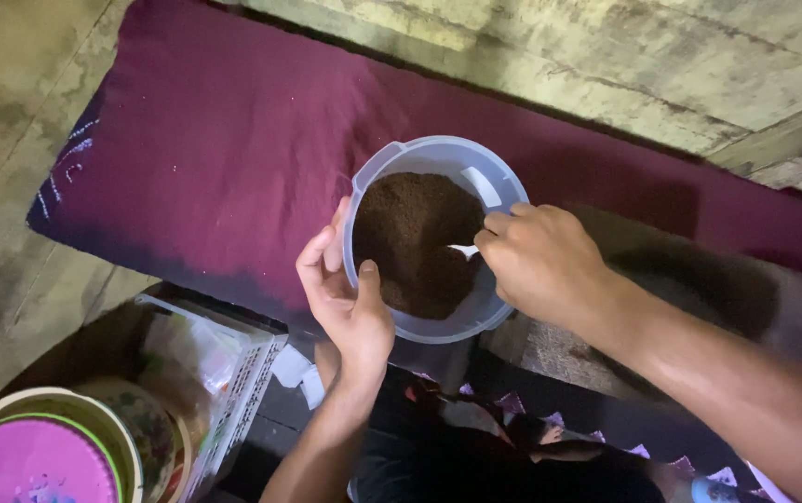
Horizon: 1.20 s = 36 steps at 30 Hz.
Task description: Transferring dark powder from bowls and containers into a stone mortar using a spoon and a pestle.
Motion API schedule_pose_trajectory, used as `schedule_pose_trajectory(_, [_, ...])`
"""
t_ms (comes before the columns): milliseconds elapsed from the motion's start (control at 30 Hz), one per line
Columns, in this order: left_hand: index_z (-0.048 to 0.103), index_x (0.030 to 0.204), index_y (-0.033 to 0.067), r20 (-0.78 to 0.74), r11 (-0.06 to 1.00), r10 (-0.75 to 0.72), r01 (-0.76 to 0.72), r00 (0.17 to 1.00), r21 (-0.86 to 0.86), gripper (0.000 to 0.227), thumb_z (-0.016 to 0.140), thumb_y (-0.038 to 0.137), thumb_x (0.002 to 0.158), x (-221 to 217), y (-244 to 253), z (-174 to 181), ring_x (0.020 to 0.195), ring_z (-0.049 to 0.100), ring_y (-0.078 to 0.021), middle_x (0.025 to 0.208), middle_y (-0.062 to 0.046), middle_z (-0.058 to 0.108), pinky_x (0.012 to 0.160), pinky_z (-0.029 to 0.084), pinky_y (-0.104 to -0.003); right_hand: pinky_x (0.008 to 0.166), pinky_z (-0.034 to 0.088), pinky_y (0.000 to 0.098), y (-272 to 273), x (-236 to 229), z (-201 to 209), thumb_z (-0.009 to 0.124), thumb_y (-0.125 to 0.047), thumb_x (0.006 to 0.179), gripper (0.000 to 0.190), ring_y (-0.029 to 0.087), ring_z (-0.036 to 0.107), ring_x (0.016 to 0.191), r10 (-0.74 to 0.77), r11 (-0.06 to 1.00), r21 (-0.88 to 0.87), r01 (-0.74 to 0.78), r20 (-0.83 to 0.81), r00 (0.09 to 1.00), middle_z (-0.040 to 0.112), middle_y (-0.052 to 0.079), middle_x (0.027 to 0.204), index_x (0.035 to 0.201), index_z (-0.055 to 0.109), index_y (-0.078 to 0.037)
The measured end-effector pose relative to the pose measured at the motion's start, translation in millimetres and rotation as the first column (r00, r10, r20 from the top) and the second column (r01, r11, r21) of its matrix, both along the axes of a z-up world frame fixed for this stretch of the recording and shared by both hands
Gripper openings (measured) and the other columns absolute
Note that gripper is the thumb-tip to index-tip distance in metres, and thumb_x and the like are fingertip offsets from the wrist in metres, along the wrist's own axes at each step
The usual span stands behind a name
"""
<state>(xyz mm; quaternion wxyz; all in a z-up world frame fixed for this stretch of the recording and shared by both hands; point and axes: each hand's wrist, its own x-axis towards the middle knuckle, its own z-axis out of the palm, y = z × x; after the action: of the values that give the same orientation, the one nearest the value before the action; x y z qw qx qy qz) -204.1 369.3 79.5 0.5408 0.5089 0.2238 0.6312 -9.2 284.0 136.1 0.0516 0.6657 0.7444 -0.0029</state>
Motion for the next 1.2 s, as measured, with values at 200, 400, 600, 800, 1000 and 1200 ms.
schedule_pose_trajectory(200, [0.043,0.135,0.0035,0.014,1.000,-0.004,0.004,1.000,0.002,0.055,0.049,-0.023,0.088,0.8,0.2,0.6,0.149,0.041,-0.0438,0.147,-0.033,0.055,0.125,0.023,-0.058,0.052,0.053,0.0355,-12.3,-43.7,25.2,0.064,-0.011,0.079,0.008,0.026,0.066,0.068,0.049,0.993,-0.108,-0.053,-0.036,0.998,0.066,0.007,0.080,0.083,0.071,-0.009])
schedule_pose_trajectory(400, [0.043,0.135,0.0048,0.021,1.000,-0.003,0.003,1.000,-0.010,0.055,0.048,-0.023,0.087,-1.2,-0.9,-4.8,0.150,0.040,-0.0423,0.147,-0.032,0.054,0.125,0.023,-0.056,0.048,0.057,0.0398,15.7,-35.7,-58.3,0.069,0.000,0.078,0.009,0.033,0.067,0.061,0.067,0.997,0.037,-0.063,-0.132,0.989,0.064,0.016,0.082,0.087,0.066,0.000])
schedule_pose_trajectory(600, [0.043,0.136,0.0048,0.016,1.000,-0.006,0.006,1.000,-0.011,0.054,0.049,-0.022,0.089,-4.2,2.3,-5.1,0.150,0.040,-0.0425,0.148,-0.032,0.054,0.125,0.023,-0.057,0.049,0.060,0.0396,10.9,-30.0,7.8,0.074,-0.002,0.071,0.018,0.031,0.069,0.059,-0.023,0.990,-0.141,0.006,-0.117,0.993,0.063,0.010,0.084,0.086,0.065,-0.005])
schedule_pose_trajectory(800, [0.042,0.137,0.0053,0.039,1.000,-0.015,0.016,0.999,-0.024,0.056,0.047,-0.023,0.089,-1.6,-0.2,-3.8,0.151,0.039,-0.0426,0.149,-0.032,0.053,0.126,0.023,-0.057,0.051,0.060,0.0341,-16.1,-23.3,3.0,0.075,0.000,0.070,0.022,0.030,0.074,0.064,-0.157,0.933,-0.349,0.087,-0.177,0.972,0.066,0.007,0.085,0.088,0.069,-0.010])
schedule_pose_trajectory(1000, [0.042,0.137,0.0041,0.033,1.000,-0.011,0.011,0.999,-0.017,0.056,0.047,-0.023,0.089,-2.8,-1.1,-10.3,0.150,0.038,-0.0449,0.149,-0.034,0.052,0.125,0.024,-0.059,0.053,0.061,0.0395,17.6,-38.9,-73.4,0.069,0.000,0.079,0.010,0.034,0.072,0.064,-0.024,0.994,-0.104,-0.013,-0.342,0.940,0.067,0.012,0.083,0.086,0.065,-0.005])
schedule_pose_trajectory(1200, [0.041,0.137,0.0049,0.040,1.000,-0.009,0.009,0.999,-0.002,0.055,0.047,-0.022,0.089,-2.5,1.4,-17.0,0.151,0.038,-0.0435,0.150,-0.033,0.052,0.125,0.024,-0.057,0.058,0.060,0.0372,37.3,-32.9,-61.7,0.061,0.011,0.083,0.012,0.034,0.070,0.067,-0.097,0.991,-0.131,0.034,-0.512,0.853,0.066,0.017,0.083,0.089,0.065,0.002])
